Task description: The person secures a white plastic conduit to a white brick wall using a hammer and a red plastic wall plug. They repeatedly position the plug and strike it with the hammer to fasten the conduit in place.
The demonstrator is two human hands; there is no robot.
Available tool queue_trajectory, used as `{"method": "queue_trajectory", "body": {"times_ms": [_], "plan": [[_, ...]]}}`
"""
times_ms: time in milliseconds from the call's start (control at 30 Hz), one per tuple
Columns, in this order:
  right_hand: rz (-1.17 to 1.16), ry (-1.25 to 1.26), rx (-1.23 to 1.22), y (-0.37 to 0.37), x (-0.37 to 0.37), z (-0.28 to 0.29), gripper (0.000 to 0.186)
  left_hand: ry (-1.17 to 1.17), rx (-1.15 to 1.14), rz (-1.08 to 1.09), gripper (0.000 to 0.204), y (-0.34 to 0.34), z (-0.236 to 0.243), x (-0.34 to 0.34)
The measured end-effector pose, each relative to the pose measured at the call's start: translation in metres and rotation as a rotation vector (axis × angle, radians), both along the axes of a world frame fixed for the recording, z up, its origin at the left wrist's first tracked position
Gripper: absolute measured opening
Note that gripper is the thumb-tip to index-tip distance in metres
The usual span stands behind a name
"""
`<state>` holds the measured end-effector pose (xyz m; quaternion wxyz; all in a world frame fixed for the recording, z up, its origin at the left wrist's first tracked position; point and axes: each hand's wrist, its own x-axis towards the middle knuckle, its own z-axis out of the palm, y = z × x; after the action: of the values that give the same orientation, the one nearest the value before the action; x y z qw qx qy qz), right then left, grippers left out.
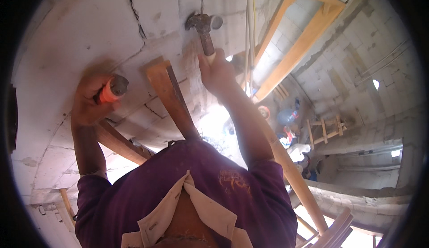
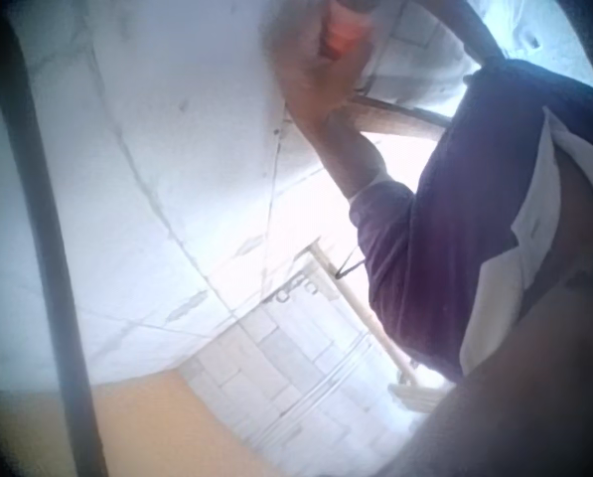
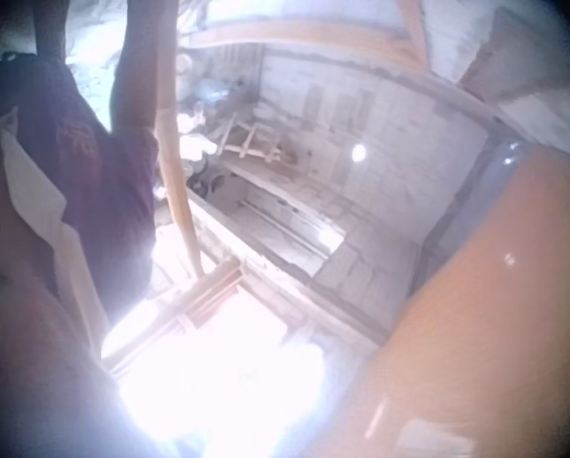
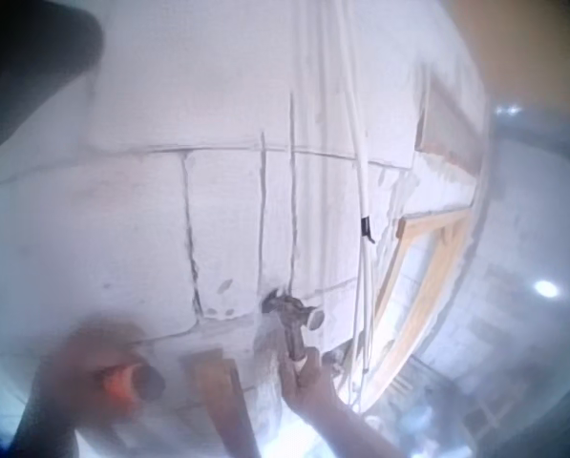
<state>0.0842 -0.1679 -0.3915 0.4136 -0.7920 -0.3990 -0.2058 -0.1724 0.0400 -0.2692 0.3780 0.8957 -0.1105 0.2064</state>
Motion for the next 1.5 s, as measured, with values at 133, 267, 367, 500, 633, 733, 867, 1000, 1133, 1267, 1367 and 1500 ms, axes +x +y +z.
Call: {"method": "queue_trajectory", "body": {"times_ms": [133, 267, 367, 500, 633, 733, 867, 1000, 1133, 1267, 1367, 1500], "plan": [[0.147, 0.37, 0.361, -0.017, -0.027, 0.03, 0.045, -0.011, -0.003, 0.003, 0.045, 0.0, -0.004, -0.002], [0.105, 0.107, 0.285, 0.001, -0.011, 0.003, 0.025, -0.088, 0.085, 0.005, 0.046, 0.001, -0.006, -0.001], [-0.02, 0.264, 0.117, -0.006, -0.016, 0.0, 0.025, 0.002, -0.071, -0.022, 0.046, 0.001, -0.007, -0.001], [0.144, 0.236, 0.444, -0.015, -0.028, 0.018, 0.026, -0.025, -0.012, -0.004, 0.046, 0.001, -0.01, -0.004], [-0.062, 0.129, 0.033, -0.005, -0.014, -0.006, 0.032, -0.047, -0.028, -0.018, 0.047, 0.001, -0.011, -0.002], [0.013, 0.242, 0.123, -0.011, -0.021, 0.021, 0.033, -0.042, -0.046, 0.0, 0.046, 0.005, -0.011, -0.002], [0.074, 0.148, 0.374, -0.014, -0.03, 0.017, 0.033, 0.01, -0.033, -0.01, 0.045, 0.0, -0.008, -0.003], [-0.033, 0.109, -0.083, -0.008, -0.014, -0.005, 0.035, 0.005, -0.07, -0.027, 0.044, 0.003, -0.008, -0.001], [0.006, 0.268, 0.122, -0.022, -0.036, 0.036, 0.042, 0.003, -0.055, 0.034, 0.046, 0.001, -0.01, -0.005], [0.037, 0.324, 0.106, -0.019, -0.026, 0.034, 0.056, 0.013, -0.024, 0.008, 0.046, 0.003, -0.009, -0.004], [-0.045, 0.383, -0.232, -0.022, -0.015, 0.026, 0.053, -0.01, -0.047, 0.017, 0.047, 0.005, -0.013, -0.003], [0.088, 0.347, 0.222, -0.034, -0.037, 0.049, 0.053, 0.01, -0.04, 0.027, 0.046, 0.001, -0.009, -0.004]]}}
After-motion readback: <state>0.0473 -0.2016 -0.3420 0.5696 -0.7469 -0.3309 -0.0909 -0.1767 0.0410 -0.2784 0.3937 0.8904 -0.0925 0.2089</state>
